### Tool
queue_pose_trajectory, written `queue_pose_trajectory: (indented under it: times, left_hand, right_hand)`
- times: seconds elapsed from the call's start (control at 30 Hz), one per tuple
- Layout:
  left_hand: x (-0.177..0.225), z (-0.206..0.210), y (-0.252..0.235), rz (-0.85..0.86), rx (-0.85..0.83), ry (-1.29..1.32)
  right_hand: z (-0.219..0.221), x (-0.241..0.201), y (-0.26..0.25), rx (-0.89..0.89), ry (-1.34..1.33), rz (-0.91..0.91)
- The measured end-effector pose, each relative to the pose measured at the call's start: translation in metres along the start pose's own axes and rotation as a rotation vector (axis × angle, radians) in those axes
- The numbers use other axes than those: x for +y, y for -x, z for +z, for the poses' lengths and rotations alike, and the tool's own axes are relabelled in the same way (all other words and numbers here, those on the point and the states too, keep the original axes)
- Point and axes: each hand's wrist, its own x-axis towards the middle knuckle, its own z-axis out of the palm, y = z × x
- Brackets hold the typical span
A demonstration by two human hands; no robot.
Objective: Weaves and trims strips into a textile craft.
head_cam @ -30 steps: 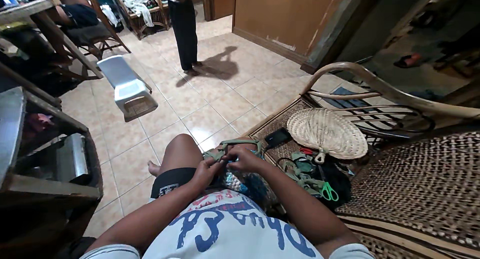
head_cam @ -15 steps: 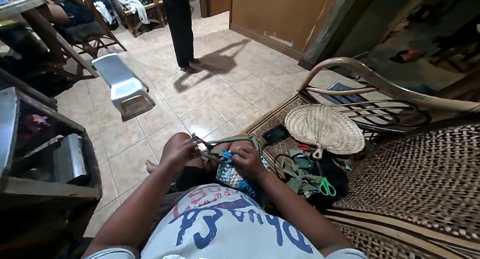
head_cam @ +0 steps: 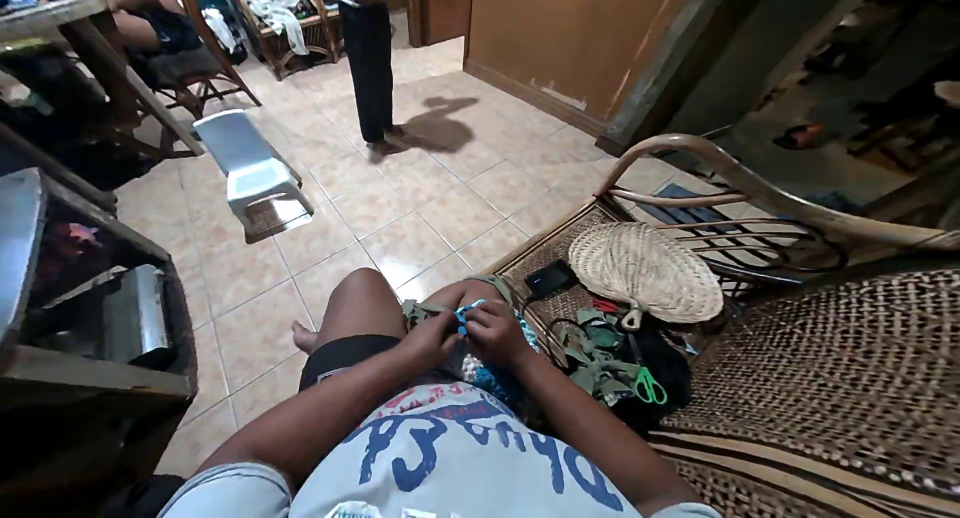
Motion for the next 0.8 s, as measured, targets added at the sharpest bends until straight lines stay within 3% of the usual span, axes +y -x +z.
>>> queue_pose_trajectory:
  times: [0.2, 0.37, 0.43, 0.5, 0.57, 0.6, 0.73, 0.8]
  left_hand:
    - [0.000, 0.007, 0.004, -0.109, 0.061, 0.024]
    - [-0.011, 0.008, 0.007, -0.032, 0.072, 0.137]
    - [-0.014, 0.009, 0.003, -0.025, 0.084, 0.240]
    - [-0.017, 0.009, 0.000, -0.063, 0.075, 0.343]
    - [-0.019, 0.010, 0.001, -0.108, 0.070, 0.430]
    - [-0.020, 0.011, 0.003, -0.126, 0.066, 0.468]
    - [-0.022, 0.013, 0.005, -0.153, 0.073, 0.576]
    - [-0.023, 0.014, 0.004, -0.143, 0.098, 0.592]
  right_hand:
    - [-0.001, -0.001, 0.002, 0.045, 0.069, 0.011]
    - [-0.005, -0.001, -0.006, 0.062, 0.145, 0.068]
    - [-0.009, 0.002, -0.014, -0.058, 0.136, 0.267]
    - [-0.023, 0.004, -0.032, -0.356, 0.060, 0.609]
    - [-0.033, 0.007, -0.044, -0.559, -0.052, 0.786]
    - [-0.035, 0.007, -0.042, -0.581, -0.112, 0.769]
    - [-0.028, 0.000, -0.017, -0.497, -0.349, 0.426]
    - [-0.030, -0.009, -0.012, -0.511, -0.367, 0.360]
